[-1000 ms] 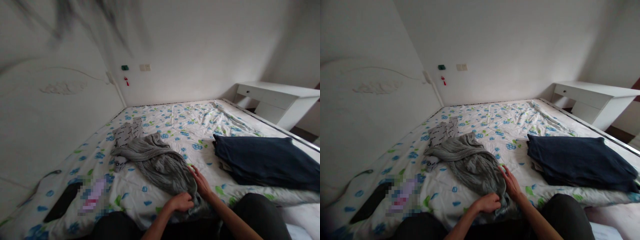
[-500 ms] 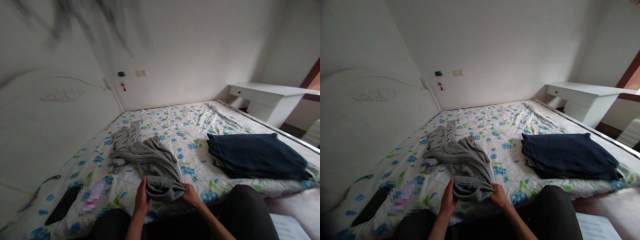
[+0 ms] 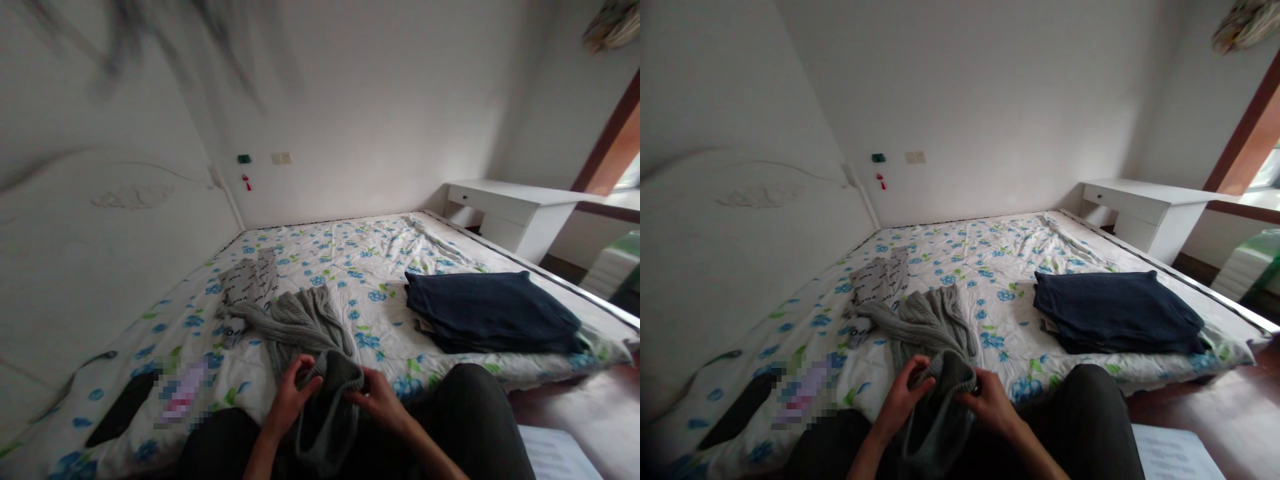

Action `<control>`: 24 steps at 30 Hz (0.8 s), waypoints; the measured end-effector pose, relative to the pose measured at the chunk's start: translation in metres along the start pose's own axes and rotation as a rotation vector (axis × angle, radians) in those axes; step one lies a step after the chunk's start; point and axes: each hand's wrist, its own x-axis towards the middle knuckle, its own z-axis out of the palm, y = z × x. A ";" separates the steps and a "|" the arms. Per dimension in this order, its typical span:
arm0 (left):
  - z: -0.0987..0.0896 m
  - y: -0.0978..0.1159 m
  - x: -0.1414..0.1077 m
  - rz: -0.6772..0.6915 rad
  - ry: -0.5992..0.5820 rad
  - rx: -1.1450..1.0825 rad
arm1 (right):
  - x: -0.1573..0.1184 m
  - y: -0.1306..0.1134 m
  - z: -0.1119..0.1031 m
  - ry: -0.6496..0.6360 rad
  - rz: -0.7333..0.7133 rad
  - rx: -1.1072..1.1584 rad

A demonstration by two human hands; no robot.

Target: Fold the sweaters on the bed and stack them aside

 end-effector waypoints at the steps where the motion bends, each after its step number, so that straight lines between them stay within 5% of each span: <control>1: -0.001 0.005 -0.005 0.004 -0.066 0.035 | 0.010 -0.011 -0.008 0.059 -0.036 -0.004; 5: -0.007 0.009 -0.018 -0.081 -0.195 0.199 | 0.041 -0.054 -0.041 0.170 -0.174 -0.096; 8: -0.024 0.012 -0.013 -0.188 0.002 0.229 | 0.051 -0.082 -0.067 0.264 -0.257 -0.173; 13: -0.069 0.068 0.028 -0.189 0.248 -0.323 | 0.054 -0.114 -0.095 0.440 -0.415 -0.366; 16: -0.079 0.120 0.056 -0.090 0.272 -0.416 | 0.051 -0.120 -0.086 0.255 -0.421 -0.296; 19: -0.070 0.159 0.073 0.045 0.206 -0.284 | 0.048 -0.113 -0.065 0.126 -0.339 -0.176; 24: -0.035 0.175 0.076 0.154 0.101 -0.108 | 0.055 -0.092 -0.033 0.198 -0.294 -0.176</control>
